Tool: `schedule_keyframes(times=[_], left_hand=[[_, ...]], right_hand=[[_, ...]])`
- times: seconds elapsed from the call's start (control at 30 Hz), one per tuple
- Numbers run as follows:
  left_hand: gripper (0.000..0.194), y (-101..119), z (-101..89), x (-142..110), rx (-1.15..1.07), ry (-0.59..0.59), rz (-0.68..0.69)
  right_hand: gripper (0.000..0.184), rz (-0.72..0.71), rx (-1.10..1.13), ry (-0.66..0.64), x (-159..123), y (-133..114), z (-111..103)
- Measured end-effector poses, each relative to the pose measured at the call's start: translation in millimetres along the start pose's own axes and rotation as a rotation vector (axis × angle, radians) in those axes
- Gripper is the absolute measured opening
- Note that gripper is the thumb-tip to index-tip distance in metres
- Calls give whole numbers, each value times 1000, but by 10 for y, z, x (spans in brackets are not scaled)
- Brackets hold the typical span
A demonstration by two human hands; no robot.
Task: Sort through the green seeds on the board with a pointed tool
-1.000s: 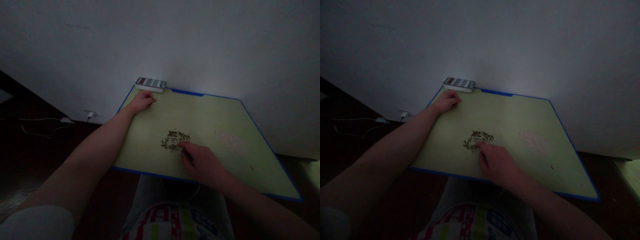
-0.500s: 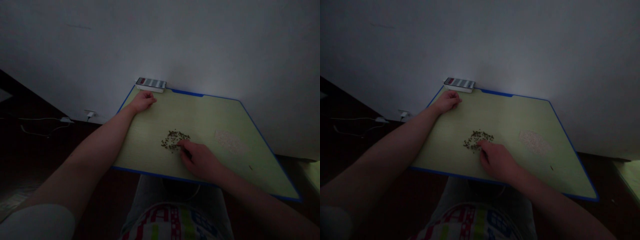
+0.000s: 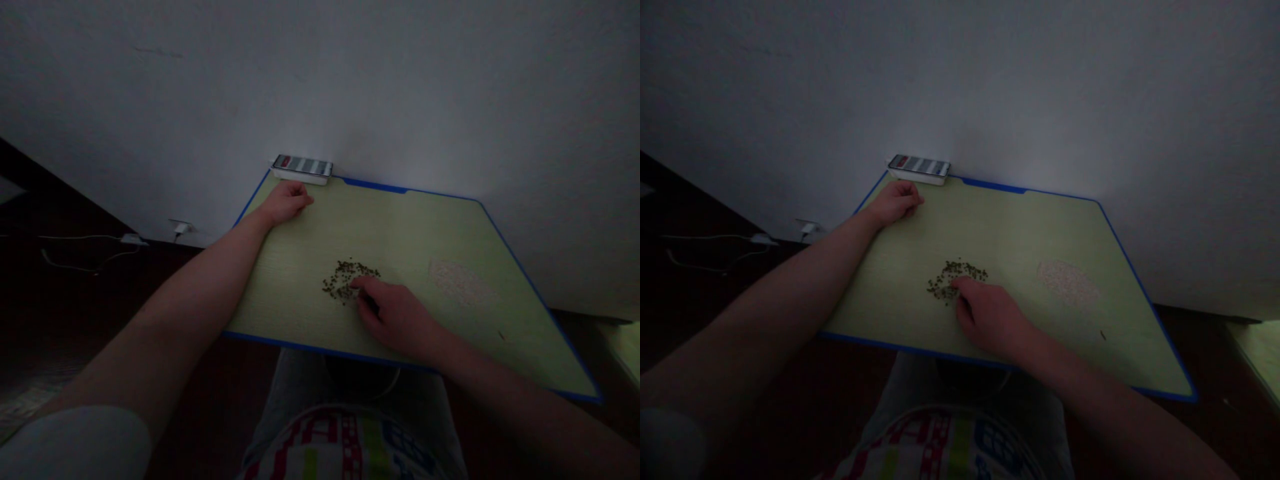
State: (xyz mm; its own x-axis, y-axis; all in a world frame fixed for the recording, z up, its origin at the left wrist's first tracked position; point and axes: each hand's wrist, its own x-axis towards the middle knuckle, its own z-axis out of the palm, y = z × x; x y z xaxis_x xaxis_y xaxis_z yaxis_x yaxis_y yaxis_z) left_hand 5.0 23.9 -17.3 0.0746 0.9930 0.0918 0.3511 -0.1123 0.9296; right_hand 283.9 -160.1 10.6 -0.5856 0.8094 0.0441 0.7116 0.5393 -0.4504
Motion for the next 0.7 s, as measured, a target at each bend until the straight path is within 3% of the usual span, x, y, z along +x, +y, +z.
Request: schedule_keyframes(times=[0.7], left_hand=[[22, 76, 7, -32, 1, 0, -31]], right_hand=[[32, -39, -42, -48, 83, -75, 24]])
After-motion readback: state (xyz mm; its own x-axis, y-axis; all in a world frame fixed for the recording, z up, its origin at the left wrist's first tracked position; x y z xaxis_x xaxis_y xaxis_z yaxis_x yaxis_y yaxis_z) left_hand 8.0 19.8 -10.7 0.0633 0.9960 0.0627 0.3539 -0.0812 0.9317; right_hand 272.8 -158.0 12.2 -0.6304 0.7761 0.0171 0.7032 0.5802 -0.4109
